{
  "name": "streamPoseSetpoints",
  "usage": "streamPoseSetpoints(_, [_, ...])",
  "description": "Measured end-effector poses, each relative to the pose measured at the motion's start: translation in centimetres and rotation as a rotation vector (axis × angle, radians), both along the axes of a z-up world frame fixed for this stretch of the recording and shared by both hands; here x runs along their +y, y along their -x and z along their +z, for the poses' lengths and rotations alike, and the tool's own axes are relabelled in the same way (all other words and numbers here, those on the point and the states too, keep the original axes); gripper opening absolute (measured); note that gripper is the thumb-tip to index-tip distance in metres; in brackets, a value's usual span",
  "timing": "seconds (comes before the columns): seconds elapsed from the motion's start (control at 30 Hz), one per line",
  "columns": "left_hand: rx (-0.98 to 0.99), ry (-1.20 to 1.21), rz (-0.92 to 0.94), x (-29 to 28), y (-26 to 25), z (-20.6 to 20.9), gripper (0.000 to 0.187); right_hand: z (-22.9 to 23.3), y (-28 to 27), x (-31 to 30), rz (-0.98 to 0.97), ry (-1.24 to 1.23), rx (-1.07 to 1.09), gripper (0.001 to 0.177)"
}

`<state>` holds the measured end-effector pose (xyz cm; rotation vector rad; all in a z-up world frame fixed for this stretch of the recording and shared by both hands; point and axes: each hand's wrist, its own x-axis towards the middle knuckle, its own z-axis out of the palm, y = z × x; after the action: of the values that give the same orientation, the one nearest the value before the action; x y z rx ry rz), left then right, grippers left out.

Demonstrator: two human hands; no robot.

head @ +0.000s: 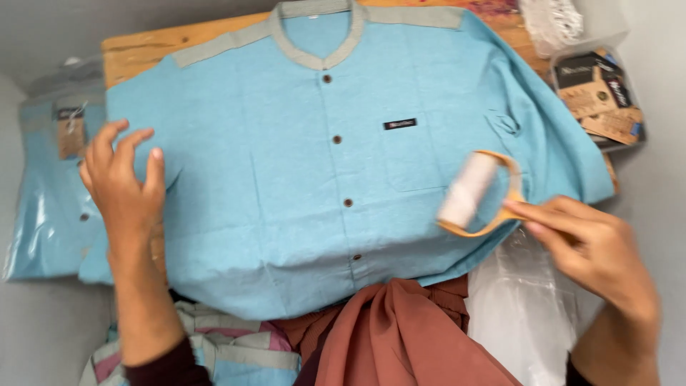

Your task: Using a lint roller to remove dust and lint from a light blue shirt on a wooden work surface.

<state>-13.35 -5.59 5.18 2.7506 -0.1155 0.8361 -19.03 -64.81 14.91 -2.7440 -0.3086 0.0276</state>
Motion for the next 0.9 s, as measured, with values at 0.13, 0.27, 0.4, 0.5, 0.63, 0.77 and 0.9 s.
streamPoseSetpoints(0.13, [-0.225, 0.348, 0.142, -4.1, 9.0, 0.7, 0.032, -1.5, -6.7, 10.7, 0.536, -0.041, -0.077, 0.037])
streamPoseSetpoints(0.27, [-0.315, 0.538, 0.422, -4.8, 16.1, -7.6, 0.023, -1.4, -9.1, 24.5, 0.665, -0.065, -0.044, 0.025])
streamPoseSetpoints(0.4, [-0.349, 0.835, 0.501, -8.4, 18.0, -10.1, 0.034, -5.2, -9.6, 34.9, 0.785, -0.172, -0.123, 0.026])
streamPoseSetpoints(0.5, [-0.327, 0.98, 0.49, -8.7, 18.4, -12.6, 0.048, -6.9, -9.1, 36.9, 0.792, -0.213, -0.107, 0.027])
streamPoseSetpoints(0.63, [-0.358, 1.09, 0.492, -9.5, 18.0, -11.6, 0.049, -4.1, -9.2, 30.7, 0.787, -0.185, -0.031, 0.029])
streamPoseSetpoints(0.77, [-0.464, 1.189, 0.444, -8.9, 17.0, -12.0, 0.045, -0.2, -9.7, 22.0, 0.704, 0.018, 0.054, 0.026])
streamPoseSetpoints(0.9, [-0.438, 1.126, 0.476, -8.3, 16.6, -12.8, 0.028, 2.2, -9.8, 19.9, 0.552, 0.274, 0.18, 0.029])
